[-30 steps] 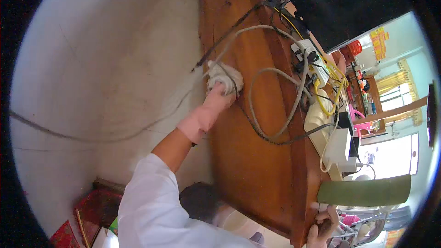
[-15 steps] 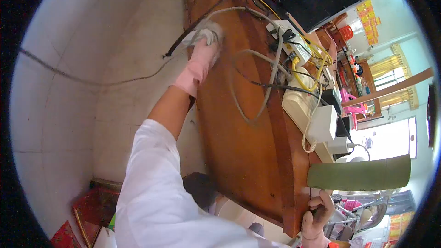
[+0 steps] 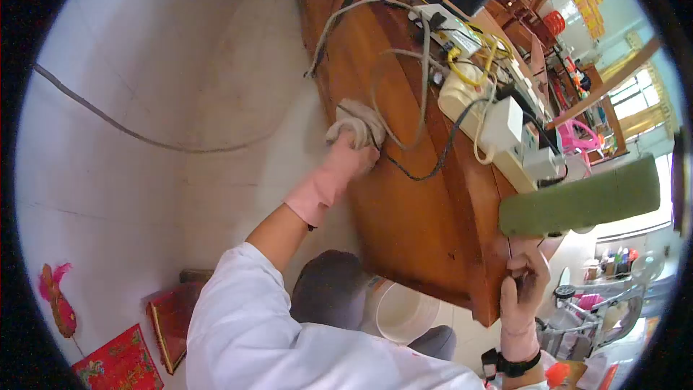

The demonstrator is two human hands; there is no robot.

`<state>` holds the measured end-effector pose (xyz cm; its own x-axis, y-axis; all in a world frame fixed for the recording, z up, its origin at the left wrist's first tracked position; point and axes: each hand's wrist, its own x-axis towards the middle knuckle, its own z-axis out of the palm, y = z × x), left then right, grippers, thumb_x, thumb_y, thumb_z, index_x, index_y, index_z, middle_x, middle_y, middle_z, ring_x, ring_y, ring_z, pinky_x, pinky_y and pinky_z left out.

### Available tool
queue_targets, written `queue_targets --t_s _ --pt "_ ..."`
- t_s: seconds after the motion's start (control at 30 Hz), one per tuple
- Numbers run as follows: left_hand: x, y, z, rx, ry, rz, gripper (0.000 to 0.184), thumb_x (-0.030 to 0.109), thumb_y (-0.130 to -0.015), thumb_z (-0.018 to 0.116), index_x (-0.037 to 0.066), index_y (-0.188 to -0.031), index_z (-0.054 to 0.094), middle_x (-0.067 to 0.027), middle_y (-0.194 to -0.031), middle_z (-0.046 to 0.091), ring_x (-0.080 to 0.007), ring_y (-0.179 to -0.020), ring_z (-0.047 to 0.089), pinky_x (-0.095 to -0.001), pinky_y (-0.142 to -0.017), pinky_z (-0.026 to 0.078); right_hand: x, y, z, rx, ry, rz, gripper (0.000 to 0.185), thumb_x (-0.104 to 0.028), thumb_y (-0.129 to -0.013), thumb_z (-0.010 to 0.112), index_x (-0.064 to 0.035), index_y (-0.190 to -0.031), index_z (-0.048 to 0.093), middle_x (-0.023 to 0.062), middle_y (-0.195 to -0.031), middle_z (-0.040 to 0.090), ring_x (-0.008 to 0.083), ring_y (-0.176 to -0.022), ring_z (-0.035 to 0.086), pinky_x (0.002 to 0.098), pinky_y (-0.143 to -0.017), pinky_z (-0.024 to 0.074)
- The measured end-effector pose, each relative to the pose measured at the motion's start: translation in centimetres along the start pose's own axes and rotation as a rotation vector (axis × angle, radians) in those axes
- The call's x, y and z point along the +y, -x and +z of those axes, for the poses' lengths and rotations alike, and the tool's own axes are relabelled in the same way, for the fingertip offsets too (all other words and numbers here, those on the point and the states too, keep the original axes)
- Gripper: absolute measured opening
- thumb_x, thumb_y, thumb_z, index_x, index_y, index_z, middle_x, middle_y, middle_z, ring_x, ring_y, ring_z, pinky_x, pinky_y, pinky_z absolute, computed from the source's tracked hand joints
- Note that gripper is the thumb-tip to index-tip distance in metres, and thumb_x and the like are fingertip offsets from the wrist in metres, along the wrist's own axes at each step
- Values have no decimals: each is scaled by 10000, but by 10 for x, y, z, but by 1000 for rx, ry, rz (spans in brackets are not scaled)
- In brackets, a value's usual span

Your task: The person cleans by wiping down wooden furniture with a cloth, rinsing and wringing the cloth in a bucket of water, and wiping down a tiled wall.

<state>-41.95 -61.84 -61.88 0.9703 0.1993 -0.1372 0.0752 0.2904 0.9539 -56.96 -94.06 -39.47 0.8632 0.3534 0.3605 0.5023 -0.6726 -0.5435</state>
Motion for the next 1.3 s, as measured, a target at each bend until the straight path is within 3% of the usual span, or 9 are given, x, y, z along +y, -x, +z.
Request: queue_targets --t_s 0.07,0.3,0.6,0.7,0.8,0.93,1.07,1.13,1.3 --pt "9 31 4 -47 -58 -50 424 84 -766 701 28 -1161 556 -59 -1020 624 -177 -936 584 -315 -797 482 -6 -1 2 4 -56 -19 606 68 -743 572 -33 -1323 428 75 -1071 482 150 -857 516 259 -732 464" --pt "14 106 17 -327 134 -240 390 61 -763 686 49 -1138 581 -40 -998 640 -176 -958 608 -317 -803 504 -11 0 7 84 -126 -29 480 16 -794 611 -25 -1263 518 71 -980 566 145 -868 543 270 -760 468" --pt "65 189 -7 -240 -208 -407 432 99 -749 650 32 -1168 568 -55 -972 645 -184 -864 604 -299 -794 491 -7 14 -1 267 -558 -200 416 -61 -849 636 26 -1240 521 138 -1124 624 163 -943 610 274 -789 497" --pt "110 240 6 -120 -294 -333 539 136 -760 683 -11 -1249 511 -57 -1048 626 -182 -986 581 -333 -901 431 2 53 -7 296 -504 -364 408 -80 -828 662 26 -1206 549 136 -1091 638 157 -941 614 269 -782 497" --pt "149 277 29 -268 -377 -263 532 122 -764 689 -20 -1243 509 -64 -1056 628 -172 -971 589 -332 -895 444 13 104 -4 124 -442 -276 429 -103 -749 718 1 -1149 605 142 -1105 648 252 -1033 610 351 -887 469" --pt "195 327 111 -460 -454 -217 558 159 -797 712 -30 -1266 475 -85 -1153 593 -160 -1006 579 -304 -864 472 10 128 7 -148 -583 -354 883 -339 -736 773 -33 -1432 323 200 -1423 393 343 -1321 376 408 -1094 301" --pt "178 346 179 -433 -499 -95 627 249 -851 687 -44 -1321 395 -116 -1255 526 -194 -1110 529 -327 -944 429 -8 130 38 121 -1370 -228 1108 -252 -664 837 -75 -1497 128 145 -1507 266 259 -1393 249 371 -1138 212" --pt "165 349 196 -514 -697 55 657 284 -873 666 -48 -1346 355 -134 -1294 490 -212 -1176 487 -340 -986 400 10 130 36 65 -1527 -82 1101 -180 -646 830 -78 -1497 139 125 -1507 268 237 -1385 258 371 -1137 215" --pt "160 348 214 -501 -736 -154 643 263 -897 631 -33 -1384 331 -150 -1329 456 -243 -1247 441 -355 -1031 364 54 147 13 -147 -1719 223 912 -65 -654 735 -70 -1456 301 93 -1438 392 208 -1332 356 346 -1120 258"
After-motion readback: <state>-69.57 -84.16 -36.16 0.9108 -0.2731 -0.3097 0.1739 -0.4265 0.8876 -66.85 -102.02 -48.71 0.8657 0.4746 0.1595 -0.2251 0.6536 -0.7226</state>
